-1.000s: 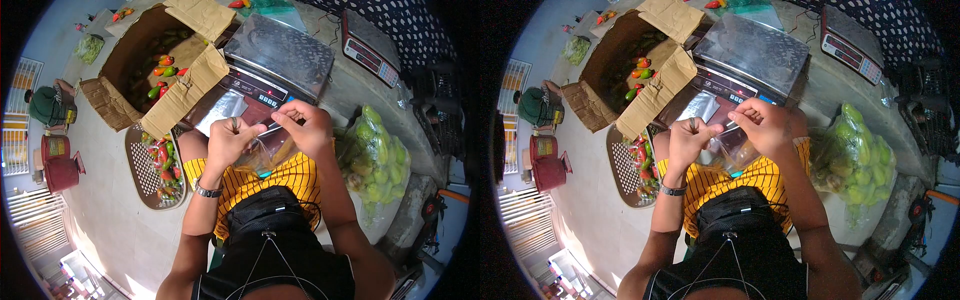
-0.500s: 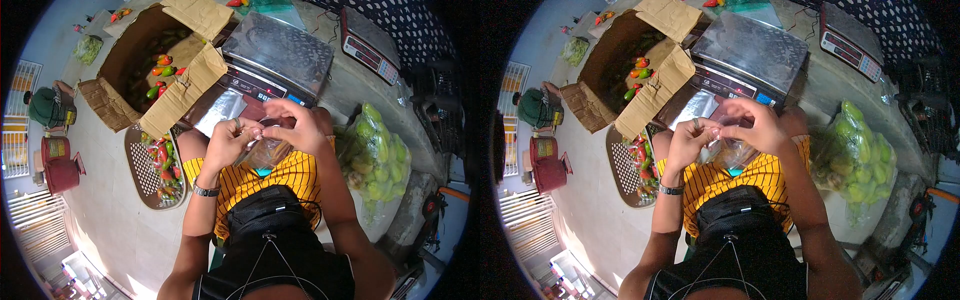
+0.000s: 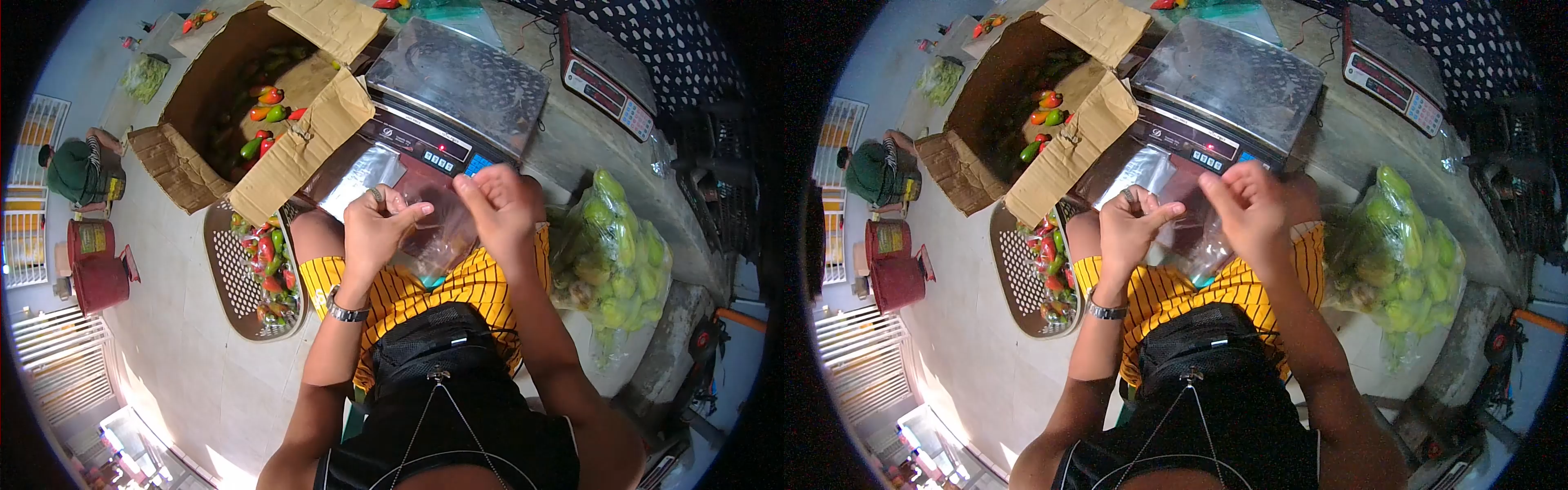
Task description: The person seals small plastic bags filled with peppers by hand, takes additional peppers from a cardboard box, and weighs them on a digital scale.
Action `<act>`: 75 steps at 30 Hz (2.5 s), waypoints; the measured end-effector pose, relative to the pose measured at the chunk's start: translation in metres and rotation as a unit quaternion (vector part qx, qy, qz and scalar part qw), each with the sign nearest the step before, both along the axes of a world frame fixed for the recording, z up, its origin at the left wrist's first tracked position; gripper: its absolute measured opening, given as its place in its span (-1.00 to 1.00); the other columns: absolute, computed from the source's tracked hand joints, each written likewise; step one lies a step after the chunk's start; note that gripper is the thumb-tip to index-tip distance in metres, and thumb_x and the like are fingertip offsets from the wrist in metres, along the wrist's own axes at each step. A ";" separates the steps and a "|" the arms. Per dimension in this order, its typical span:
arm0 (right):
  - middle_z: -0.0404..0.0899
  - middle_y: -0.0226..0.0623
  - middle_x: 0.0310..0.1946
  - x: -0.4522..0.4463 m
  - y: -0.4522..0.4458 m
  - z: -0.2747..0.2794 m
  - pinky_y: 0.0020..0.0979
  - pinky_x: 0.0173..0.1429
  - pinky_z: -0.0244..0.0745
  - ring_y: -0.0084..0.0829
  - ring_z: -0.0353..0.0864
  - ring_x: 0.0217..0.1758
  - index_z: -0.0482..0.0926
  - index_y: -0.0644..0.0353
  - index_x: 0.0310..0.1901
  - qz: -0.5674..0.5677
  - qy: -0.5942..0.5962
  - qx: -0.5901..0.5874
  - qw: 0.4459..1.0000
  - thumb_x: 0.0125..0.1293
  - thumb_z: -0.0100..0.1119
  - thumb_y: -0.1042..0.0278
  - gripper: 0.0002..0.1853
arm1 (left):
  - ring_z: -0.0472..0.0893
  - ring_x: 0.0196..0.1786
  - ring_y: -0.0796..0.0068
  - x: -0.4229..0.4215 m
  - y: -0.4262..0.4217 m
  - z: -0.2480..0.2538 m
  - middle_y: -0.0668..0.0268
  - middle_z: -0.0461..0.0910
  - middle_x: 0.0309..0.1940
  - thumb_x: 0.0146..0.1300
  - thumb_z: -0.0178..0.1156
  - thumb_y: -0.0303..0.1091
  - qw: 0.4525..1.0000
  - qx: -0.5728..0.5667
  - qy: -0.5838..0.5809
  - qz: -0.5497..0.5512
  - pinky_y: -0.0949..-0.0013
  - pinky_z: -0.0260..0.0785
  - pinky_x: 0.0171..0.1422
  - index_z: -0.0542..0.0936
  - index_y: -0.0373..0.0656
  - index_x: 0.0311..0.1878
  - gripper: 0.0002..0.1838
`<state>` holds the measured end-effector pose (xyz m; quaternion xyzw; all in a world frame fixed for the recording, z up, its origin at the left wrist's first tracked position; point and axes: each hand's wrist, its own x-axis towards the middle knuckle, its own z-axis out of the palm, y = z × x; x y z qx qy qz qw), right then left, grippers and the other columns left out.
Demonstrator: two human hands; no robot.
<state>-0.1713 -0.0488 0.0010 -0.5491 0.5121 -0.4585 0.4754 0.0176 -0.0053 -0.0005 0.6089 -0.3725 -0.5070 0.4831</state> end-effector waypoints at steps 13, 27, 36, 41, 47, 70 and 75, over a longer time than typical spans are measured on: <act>0.73 -0.30 -0.30 -0.009 0.012 -0.027 -0.53 -0.17 0.56 -0.60 0.68 -0.29 0.65 0.31 -0.25 0.114 0.099 0.016 0.988 0.38 0.41 0.44 -0.86 | 0.63 -0.34 0.63 0.011 0.015 -0.032 0.42 0.65 -0.39 0.38 0.33 -0.55 0.981 0.018 0.181 -0.064 0.54 0.47 -0.21 0.57 -0.19 -0.34 -0.84; 0.60 -0.47 -0.52 -0.005 0.009 -0.081 -0.43 -0.39 0.40 -0.55 0.56 -0.49 0.46 0.19 -0.38 0.094 0.142 0.053 0.984 0.29 0.45 0.46 -0.74 | 0.48 -0.36 0.65 -0.004 0.019 -0.035 0.48 0.45 -0.43 0.44 0.20 -0.61 0.927 -0.015 0.372 0.039 0.43 0.45 -0.17 0.41 -0.08 -0.26 -0.79; 0.58 -0.33 -0.32 0.007 0.007 -0.054 -0.42 -0.27 0.50 -0.40 0.60 -0.34 0.47 0.16 -0.25 -0.002 -0.348 0.325 0.880 0.38 0.08 0.57 -0.93 | 0.49 -0.43 0.64 -0.021 0.020 -0.052 0.50 0.46 -0.48 0.36 0.43 -0.43 0.977 -0.022 -0.197 0.074 0.49 0.29 -0.40 0.40 -0.11 -0.26 -0.69; 0.53 -0.33 -0.45 0.012 0.026 -0.071 -0.39 -0.30 0.46 -0.40 0.58 -0.41 0.49 0.17 -0.12 0.049 -0.075 0.116 0.989 0.27 0.28 0.54 -0.80 | 0.53 -0.41 0.53 -0.020 0.004 -0.070 0.34 0.53 -0.41 0.58 0.08 -0.44 0.968 0.037 0.204 0.143 0.40 0.50 -0.22 0.48 -0.19 -0.03 -0.95; 0.54 -0.29 -0.54 0.012 0.004 -0.085 -0.25 -0.33 0.42 -0.42 0.55 -0.47 0.47 0.19 -0.18 -0.095 0.173 0.005 0.980 0.15 0.37 0.58 -0.73 | 0.53 -0.37 0.60 -0.047 0.024 -0.039 0.46 0.49 -0.43 0.45 0.16 -0.58 0.962 0.010 0.273 0.006 0.58 0.36 -0.27 0.43 -0.06 0.09 -0.75; 0.55 0.05 0.21 0.020 0.034 -0.057 0.03 0.18 0.58 0.20 0.68 0.06 0.56 0.19 0.12 0.139 0.376 -0.059 0.914 0.36 0.09 0.50 -0.69 | 0.68 -0.31 -0.15 -0.028 0.000 -0.089 -0.11 0.58 -0.26 0.23 0.29 -0.18 0.896 -0.046 -0.442 0.029 -0.06 0.54 -0.22 0.68 -0.40 -0.43 -0.62; 0.69 0.29 -0.28 0.050 0.025 -0.039 0.22 0.11 0.56 0.38 0.67 0.00 0.47 0.19 0.27 0.122 0.400 0.118 0.901 0.58 -0.06 0.12 -0.59 | 0.66 -0.29 -0.19 -0.030 -0.006 -0.097 -0.08 0.56 -0.18 0.20 0.36 -0.35 0.900 -0.063 -0.429 0.035 -0.05 0.54 -0.20 0.63 -0.39 -0.35 -0.76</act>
